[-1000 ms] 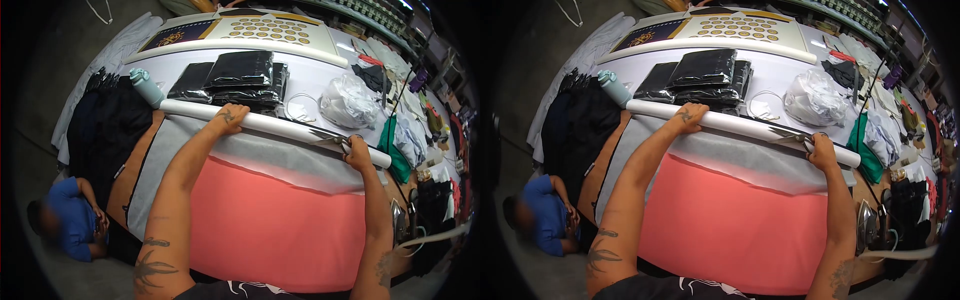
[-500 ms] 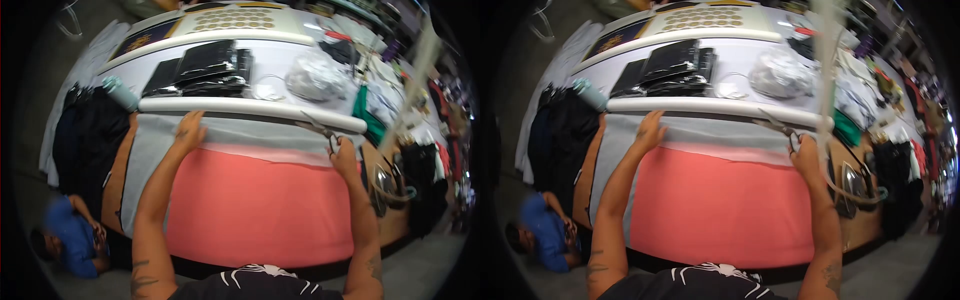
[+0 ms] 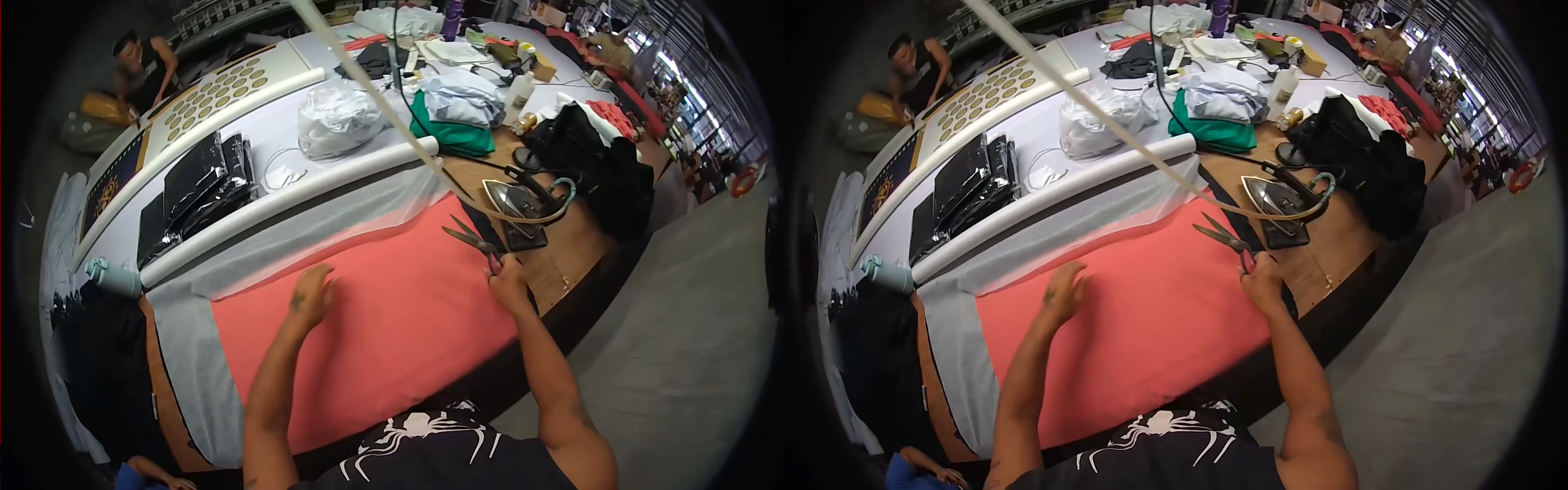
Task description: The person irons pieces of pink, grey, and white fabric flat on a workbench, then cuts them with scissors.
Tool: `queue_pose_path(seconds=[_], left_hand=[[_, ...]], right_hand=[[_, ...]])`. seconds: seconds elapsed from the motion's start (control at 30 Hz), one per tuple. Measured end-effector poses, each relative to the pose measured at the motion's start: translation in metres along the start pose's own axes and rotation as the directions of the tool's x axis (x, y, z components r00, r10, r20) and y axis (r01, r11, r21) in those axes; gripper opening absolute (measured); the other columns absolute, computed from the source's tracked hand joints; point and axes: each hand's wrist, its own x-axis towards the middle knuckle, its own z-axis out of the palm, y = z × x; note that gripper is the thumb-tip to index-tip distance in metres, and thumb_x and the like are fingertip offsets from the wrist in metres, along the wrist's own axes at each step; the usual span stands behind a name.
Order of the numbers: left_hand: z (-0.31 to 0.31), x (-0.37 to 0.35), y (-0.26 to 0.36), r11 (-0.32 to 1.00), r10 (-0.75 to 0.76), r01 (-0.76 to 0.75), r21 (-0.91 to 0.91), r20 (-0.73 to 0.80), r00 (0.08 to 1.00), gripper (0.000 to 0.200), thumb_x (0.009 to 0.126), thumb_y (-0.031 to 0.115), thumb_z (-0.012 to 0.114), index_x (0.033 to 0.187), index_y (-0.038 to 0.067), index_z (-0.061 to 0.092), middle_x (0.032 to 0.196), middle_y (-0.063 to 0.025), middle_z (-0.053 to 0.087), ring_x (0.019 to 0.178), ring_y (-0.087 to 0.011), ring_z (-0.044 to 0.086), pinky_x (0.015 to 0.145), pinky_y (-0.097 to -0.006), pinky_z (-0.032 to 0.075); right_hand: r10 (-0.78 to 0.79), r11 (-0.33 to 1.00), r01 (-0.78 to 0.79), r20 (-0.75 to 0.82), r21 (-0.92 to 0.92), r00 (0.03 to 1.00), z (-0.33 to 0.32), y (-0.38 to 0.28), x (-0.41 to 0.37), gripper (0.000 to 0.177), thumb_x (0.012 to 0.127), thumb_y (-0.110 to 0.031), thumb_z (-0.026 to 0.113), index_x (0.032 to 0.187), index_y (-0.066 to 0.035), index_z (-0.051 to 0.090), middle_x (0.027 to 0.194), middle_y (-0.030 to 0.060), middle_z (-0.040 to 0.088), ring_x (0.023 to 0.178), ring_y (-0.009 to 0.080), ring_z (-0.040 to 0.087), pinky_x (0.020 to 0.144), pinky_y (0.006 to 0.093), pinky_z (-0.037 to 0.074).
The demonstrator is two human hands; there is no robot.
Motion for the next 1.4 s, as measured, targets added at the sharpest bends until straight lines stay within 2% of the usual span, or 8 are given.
queue_pose_path(seconds=[0.3, 0.43, 0.57, 0.6, 0.73, 0.8, 1.07, 1.4], left_hand=[[0.111, 0.12, 0.056, 0.955, -0.002, 0.084, -0.284, 0.278, 0.961, 0.034, 0.087, 0.009, 0.067, 0.119, 0.004, 0.059, 0.114, -0.0226, 0.065, 0.109, -0.0423, 0.06, 0.09, -0.0479, 0.051], [0.147, 0.157, 0.09, 0.953, 0.026, 0.118, -0.278, 0.465, 0.885, 0.05, 0.082, 0.007, 0.069, 0.13, 0.005, 0.055, 0.125, -0.0226, 0.061, 0.112, -0.0408, 0.06, 0.092, -0.0462, 0.051], [0.171, 0.202, 0.115, 0.802, 0.548, -0.332, -0.496, 0.389, 0.741, 0.076, 0.072, 0.002, 0.076, 0.143, 0.006, 0.046, 0.148, -0.0214, 0.047, 0.12, -0.0364, 0.059, 0.098, -0.042, 0.05], [0.169, 0.216, 0.134, 0.765, 0.602, -0.417, -0.491, 0.313, 0.735, 0.059, 0.075, 0.004, 0.073, 0.131, 0.005, 0.055, 0.13, -0.0194, 0.06, 0.107, -0.0349, 0.065, 0.09, -0.041, 0.054], [0.166, 0.228, 0.116, 0.793, 0.477, -0.594, -0.134, 0.743, 0.469, 0.038, 0.078, 0.006, 0.069, 0.115, 0.007, 0.06, 0.11, -0.0114, 0.064, 0.099, -0.0303, 0.063, 0.083, -0.0387, 0.053], [0.119, 0.213, 0.118, 0.792, 0.566, -0.598, -0.125, 0.521, 0.64, 0.011, 0.079, 0.008, 0.067, 0.088, 0.011, 0.061, 0.092, -0.0067, 0.065, 0.082, -0.0293, 0.063, 0.073, -0.04, 0.05], [0.012, 0.083, 0.091, 0.906, 0.293, -0.359, 0.223, 0.282, 0.914, 0.023, 0.072, -0.007, 0.065, 0.088, 0.008, 0.059, 0.094, -0.0059, 0.066, 0.08, -0.0263, 0.065, 0.067, -0.0362, 0.05], [-0.008, 0.017, 0.073, 0.954, 0.065, -0.108, 0.279, 0.162, 0.985, 0.021, 0.08, -0.001, 0.06, 0.1, 0.004, 0.065, 0.098, -0.0107, 0.068, 0.085, -0.0313, 0.065, 0.074, -0.0399, 0.052]], right_hand=[[0.266, 0.92, -0.28, 0.087, 0.273, 0.96, 0.019, 0.002, 0.011, 0.024, 0.079, -0.008, 0.074, 0.091, -0.001, 0.055, 0.083, 0.0132, 0.066, 0.084, 0.0353, 0.067, 0.072, 0.0458, 0.052], [-0.021, 0.907, -0.004, 0.055, 0.42, 0.998, -0.003, -0.015, 0.007, 0.017, 0.078, 0.001, 0.068, 0.084, 0.001, 0.052, 0.075, 0.0142, 0.062, 0.069, 0.0271, 0.062, 0.065, 0.0383, 0.051], [-0.042, 0.815, -0.058, 0.158, 0.576, 0.987, -0.025, -0.035, 0.013, 0.016, 0.079, -0.001, 0.07, 0.083, 0.002, 0.055, 0.074, 0.014, 0.063, 0.067, 0.0237, 0.061, 0.064, 0.036, 0.05], [-0.01, 0.774, -0.132, 0.22, 0.619, 0.975, -0.026, -0.036, 0.012, 0.021, 0.079, -0.004, 0.074, 0.086, 0.001, 0.055, 0.076, 0.0148, 0.063, 0.068, 0.0227, 0.061, 0.066, 0.035, 0.05], [0.002, 0.762, -0.158, 0.241, 0.628, 0.97, -0.05, -0.036, -0.003, 0.031, 0.076, -0.01, 0.077, 0.096, 0.002, 0.057, 0.084, 0.021, 0.067, 0.086, 0.0417, 0.066, 0.076, 0.0457, 0.052], [0.032, 0.832, -0.259, 0.422, 0.491, 0.906, -0.074, -0.022, -0.024, 0.039, 0.075, -0.016, 0.081, 0.098, 0.002, 0.056, 0.088, 0.0232, 0.068, 0.089, 0.0429, 0.067, 0.077, 0.047, 0.052], [-0.47, 0.739, -0.131, 0.645, 0.661, 0.603, -0.088, -0.029, -0.151, 0.016, 0.082, -0.014, 0.068, 0.094, -0.006, 0.06, 0.081, 0.016, 0.069, 0.078, 0.0391, 0.067, 0.069, 0.0503, 0.051], [-0.565, 0.712, -0.226, 0.733, 0.665, 0.379, -0.079, -0.057, -0.151, 0.016, 0.087, -0.011, 0.063, 0.1, -0.001, 0.06, 0.088, 0.0191, 0.07, 0.086, 0.0393, 0.068, 0.073, 0.05, 0.05]])
